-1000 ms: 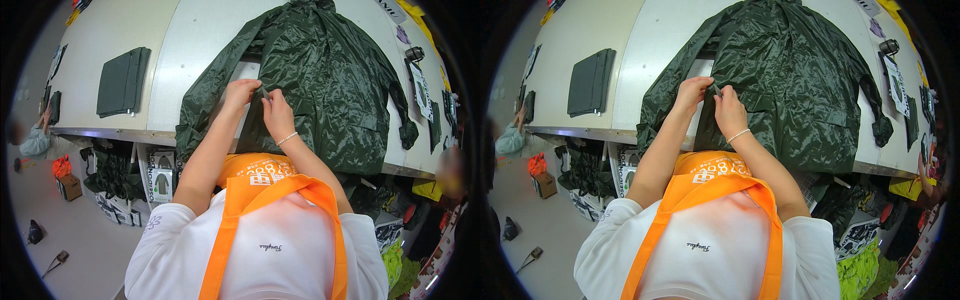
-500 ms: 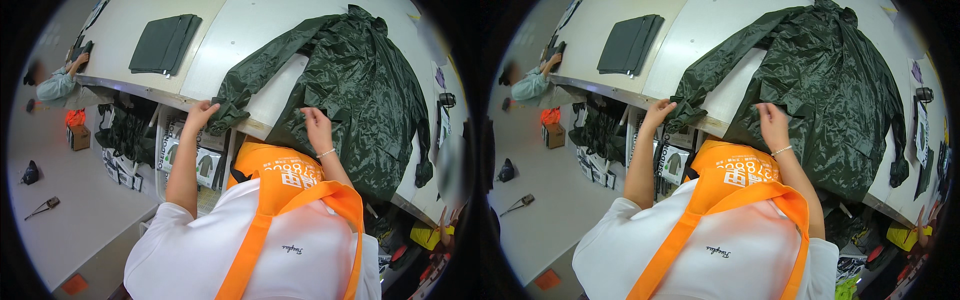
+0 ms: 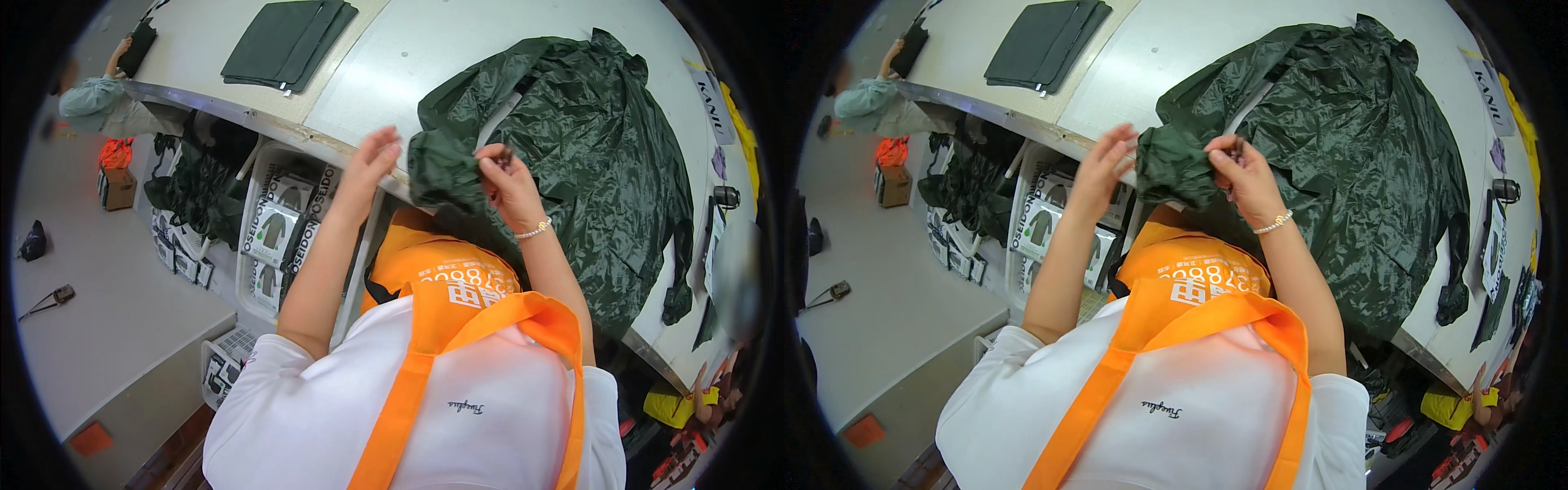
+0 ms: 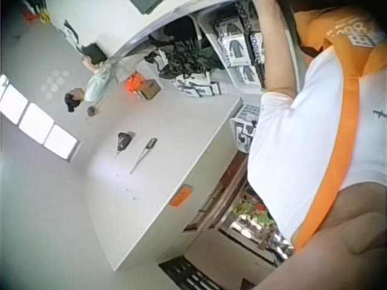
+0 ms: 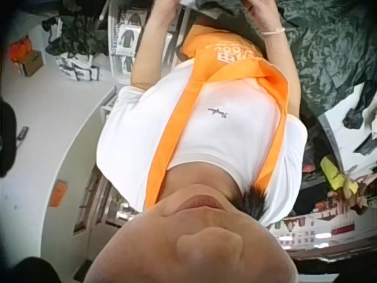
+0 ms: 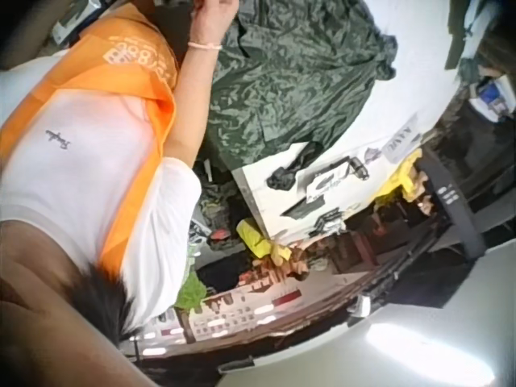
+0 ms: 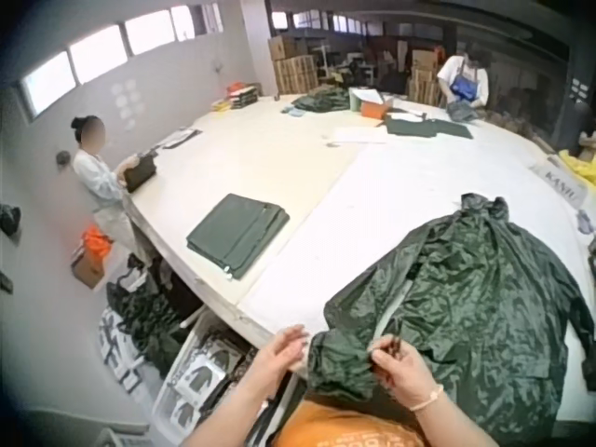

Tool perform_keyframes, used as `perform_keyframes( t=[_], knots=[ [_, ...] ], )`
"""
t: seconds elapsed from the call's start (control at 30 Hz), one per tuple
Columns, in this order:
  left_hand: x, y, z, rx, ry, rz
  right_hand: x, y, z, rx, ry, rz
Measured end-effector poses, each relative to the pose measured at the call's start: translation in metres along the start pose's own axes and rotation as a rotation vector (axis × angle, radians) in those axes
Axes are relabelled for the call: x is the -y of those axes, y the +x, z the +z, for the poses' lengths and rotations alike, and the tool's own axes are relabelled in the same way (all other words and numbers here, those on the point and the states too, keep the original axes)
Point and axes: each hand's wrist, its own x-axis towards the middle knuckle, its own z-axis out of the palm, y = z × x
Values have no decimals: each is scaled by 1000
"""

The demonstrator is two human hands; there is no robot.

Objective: The person folds a dark green jacket on a white table. They smooth the fabric, fold the sleeves and sides, then fold the jacket into a compact rectangle and place it on a stack of similar folded items.

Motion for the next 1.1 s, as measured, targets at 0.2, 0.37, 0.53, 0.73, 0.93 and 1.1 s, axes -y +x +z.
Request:
perform_keyframes(
  t=[0.2,0.37,0.53,0.73,0.93,1.1],
  knots=[
    [28,-10,51,261,-13,-35,-1,-23,-29,28,-363,230],
    [11,-1,55,309,762,311,18,-39,-39,-87,-290,-3],
    [-2,-6,63,394,415,231,16,-35,-40,-165,-392,-98],
    [-13,-1,63,431,12,185,11,-42,-51,-214,-356,-177],
    [41,16,59,595,57,21,4,-33,-45,-151,252,-161],
    [27,7,67,453,-138,75,-8,-37,-52,-480,-270,-288]
  ],
)
